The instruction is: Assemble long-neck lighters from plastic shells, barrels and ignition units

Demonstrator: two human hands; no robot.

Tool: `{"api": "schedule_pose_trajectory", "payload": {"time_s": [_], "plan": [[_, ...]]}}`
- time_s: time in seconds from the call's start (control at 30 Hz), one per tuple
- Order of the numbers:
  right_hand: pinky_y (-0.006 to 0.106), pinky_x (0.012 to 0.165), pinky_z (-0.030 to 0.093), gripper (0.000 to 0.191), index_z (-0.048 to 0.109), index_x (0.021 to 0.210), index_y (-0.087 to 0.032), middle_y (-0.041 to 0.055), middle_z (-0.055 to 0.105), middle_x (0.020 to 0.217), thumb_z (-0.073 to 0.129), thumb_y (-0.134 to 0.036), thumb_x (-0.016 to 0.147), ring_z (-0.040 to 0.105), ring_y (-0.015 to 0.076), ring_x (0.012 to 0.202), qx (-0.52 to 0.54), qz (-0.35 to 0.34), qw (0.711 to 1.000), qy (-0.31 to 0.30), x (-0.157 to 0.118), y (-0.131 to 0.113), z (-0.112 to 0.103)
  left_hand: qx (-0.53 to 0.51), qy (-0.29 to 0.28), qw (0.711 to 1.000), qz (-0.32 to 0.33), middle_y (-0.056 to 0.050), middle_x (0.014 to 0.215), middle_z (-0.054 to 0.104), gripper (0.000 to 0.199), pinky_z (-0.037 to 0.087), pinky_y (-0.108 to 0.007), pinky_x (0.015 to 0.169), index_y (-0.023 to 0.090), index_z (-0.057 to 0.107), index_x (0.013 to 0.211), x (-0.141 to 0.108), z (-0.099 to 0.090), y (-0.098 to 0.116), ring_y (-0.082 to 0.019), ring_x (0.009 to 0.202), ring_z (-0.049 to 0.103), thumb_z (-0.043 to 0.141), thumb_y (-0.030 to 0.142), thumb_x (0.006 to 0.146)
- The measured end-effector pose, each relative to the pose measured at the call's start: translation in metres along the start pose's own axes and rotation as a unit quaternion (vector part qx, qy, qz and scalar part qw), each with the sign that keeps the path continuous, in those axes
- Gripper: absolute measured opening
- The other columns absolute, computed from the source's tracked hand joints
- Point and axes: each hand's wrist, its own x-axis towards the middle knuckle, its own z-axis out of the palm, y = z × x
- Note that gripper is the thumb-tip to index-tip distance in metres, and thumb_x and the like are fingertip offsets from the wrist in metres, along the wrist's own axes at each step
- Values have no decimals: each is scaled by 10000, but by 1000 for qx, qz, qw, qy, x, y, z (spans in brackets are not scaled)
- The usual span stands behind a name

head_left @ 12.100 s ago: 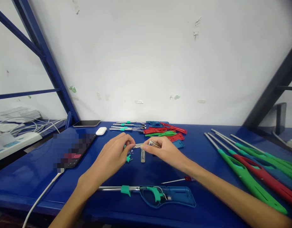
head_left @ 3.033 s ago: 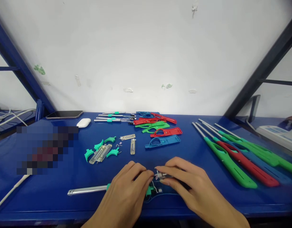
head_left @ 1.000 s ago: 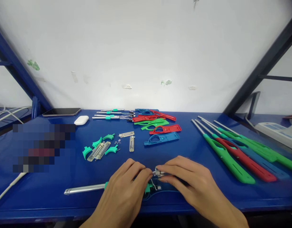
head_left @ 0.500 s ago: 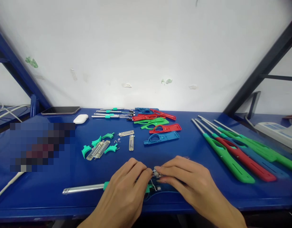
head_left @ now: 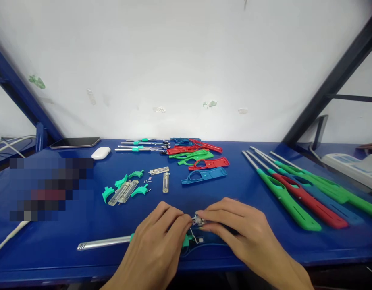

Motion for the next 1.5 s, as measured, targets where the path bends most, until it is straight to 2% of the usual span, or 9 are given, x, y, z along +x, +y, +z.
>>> {"api": "schedule_pose_trajectory", "payload": {"time_s": [0.27,0.53,0.73,0.87,0.97,1.13,1.2,1.33,1.5], "plan": [[232,883,562,140,756,1153,-194,-2,827,1030,716,-172,1020,770,123,886,9,-12,1000,-1,-1,1,1,-2,0,1000,6,-66,909,689,274,551,-360,661,125,689,1072,0,0,0,-206,799,553,496,-43,973],[273,813,606,160,753,1193,-204,32,831,1016,666,-225,1059,774,150,845,3,-25,1000,-14,-1,3,0,2,0,1000,7,-51,909,685,336,533,-346,668,136,692,1065,0,0,2,-198,788,545,462,-78,947],[277,920,573,167,747,1162,-226,-2,829,1053,719,-155,1013,779,146,916,-10,-1,1000,-5,-3,1,0,-1,18,1000,-12,-39,943,717,183,551,-345,709,145,678,1075,1,-1,1,-194,811,570,535,34,1041],[300,861,568,167,736,1168,-230,-3,813,1046,736,-184,1007,744,154,893,-4,17,1000,-14,-1,-1,-2,0,18,1000,-9,-36,941,710,174,561,-345,734,155,668,1066,5,-2,4,-193,826,582,519,65,1061],[299,842,579,138,739,1169,-247,10,777,1063,686,-229,1043,717,161,914,-10,45,998,-31,-1,-3,-5,7,29,999,-13,-73,1028,704,176,579,-376,800,145,668,1173,2,-4,9,-222,916,602,538,110,1059],[285,822,583,168,728,1208,-283,14,719,1067,654,-251,1061,693,166,932,-20,86,994,-57,-6,-2,-10,15,4,1000,-20,-110,1138,673,255,587,-396,863,146,644,1310,-14,-4,14,-245,1018,608,557,184,1074],[284,855,578,186,710,1231,-294,4,725,1070,665,-250,1055,692,164,949,-10,87,994,-63,-9,-2,-12,12,5,1000,-19,-113,1125,661,251,586,-391,843,146,643,1307,-17,-3,14,-243,1003,604,548,177,1076],[261,902,559,119,720,1102,-297,-34,747,1036,696,-203,1033,703,141,954,20,81,994,-74,-11,-2,-15,-10,-11,999,-34,-110,1089,639,243,578,-351,767,146,651,1291,-17,-3,14,-219,937,591,550,151,1069],[253,882,568,140,745,1103,-296,-27,778,1038,695,-188,1031,729,146,967,28,77,993,-87,-10,-4,-16,-16,-25,999,-33,-98,1037,671,254,577,-362,761,138,667,1296,-17,-3,12,-206,894,609,562,144,1065]]}}
